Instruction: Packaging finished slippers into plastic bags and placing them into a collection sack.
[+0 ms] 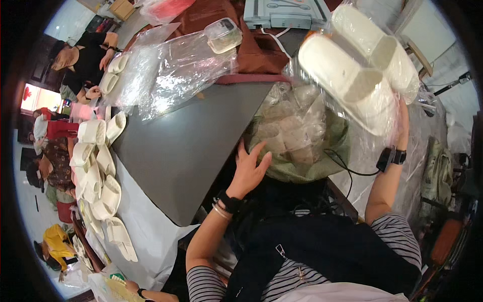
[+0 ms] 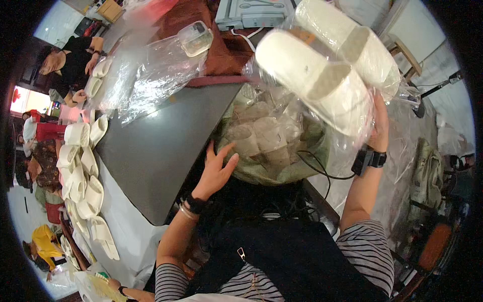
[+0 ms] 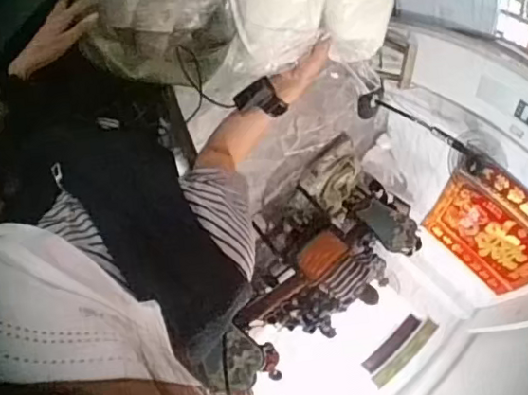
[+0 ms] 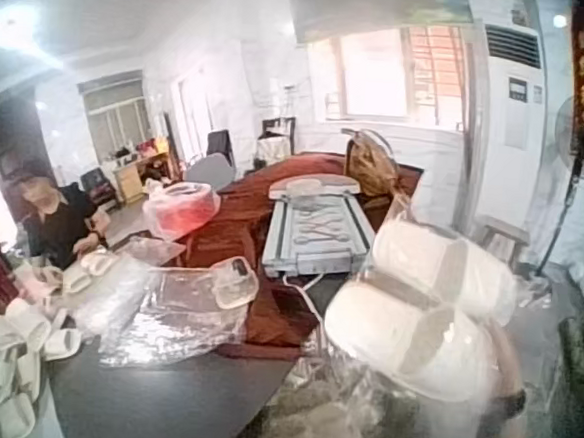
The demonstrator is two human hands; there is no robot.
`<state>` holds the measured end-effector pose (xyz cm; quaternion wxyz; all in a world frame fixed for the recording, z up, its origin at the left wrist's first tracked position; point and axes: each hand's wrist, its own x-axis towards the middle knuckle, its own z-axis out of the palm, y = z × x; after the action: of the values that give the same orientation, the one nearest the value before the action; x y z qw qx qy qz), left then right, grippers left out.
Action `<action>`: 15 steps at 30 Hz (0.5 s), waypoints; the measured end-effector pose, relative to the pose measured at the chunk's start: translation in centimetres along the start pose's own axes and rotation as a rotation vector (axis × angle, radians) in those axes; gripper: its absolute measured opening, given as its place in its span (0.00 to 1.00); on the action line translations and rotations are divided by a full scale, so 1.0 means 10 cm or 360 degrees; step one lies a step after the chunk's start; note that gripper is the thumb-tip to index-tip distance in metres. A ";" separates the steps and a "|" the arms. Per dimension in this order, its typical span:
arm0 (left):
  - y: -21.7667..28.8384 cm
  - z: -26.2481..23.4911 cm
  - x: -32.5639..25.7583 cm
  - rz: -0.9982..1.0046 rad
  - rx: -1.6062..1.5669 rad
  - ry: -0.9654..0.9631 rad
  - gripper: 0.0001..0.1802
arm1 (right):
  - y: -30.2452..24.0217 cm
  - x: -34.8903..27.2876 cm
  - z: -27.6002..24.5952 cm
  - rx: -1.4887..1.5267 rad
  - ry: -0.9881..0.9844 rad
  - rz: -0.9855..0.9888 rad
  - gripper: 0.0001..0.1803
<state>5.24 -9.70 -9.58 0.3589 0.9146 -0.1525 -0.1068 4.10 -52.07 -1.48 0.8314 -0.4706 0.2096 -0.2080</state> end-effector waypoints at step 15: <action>0.03 -0.09 -0.03 0.0079 -0.0428 -0.0098 0.51 | 2.06 0.28 0.18 0.0089 -0.0394 0.0723 0.20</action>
<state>5.13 -9.24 -8.73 0.4759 0.8506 -0.1703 -0.1453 10.41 -42.67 -19.01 0.8888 -0.4103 0.2007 0.0377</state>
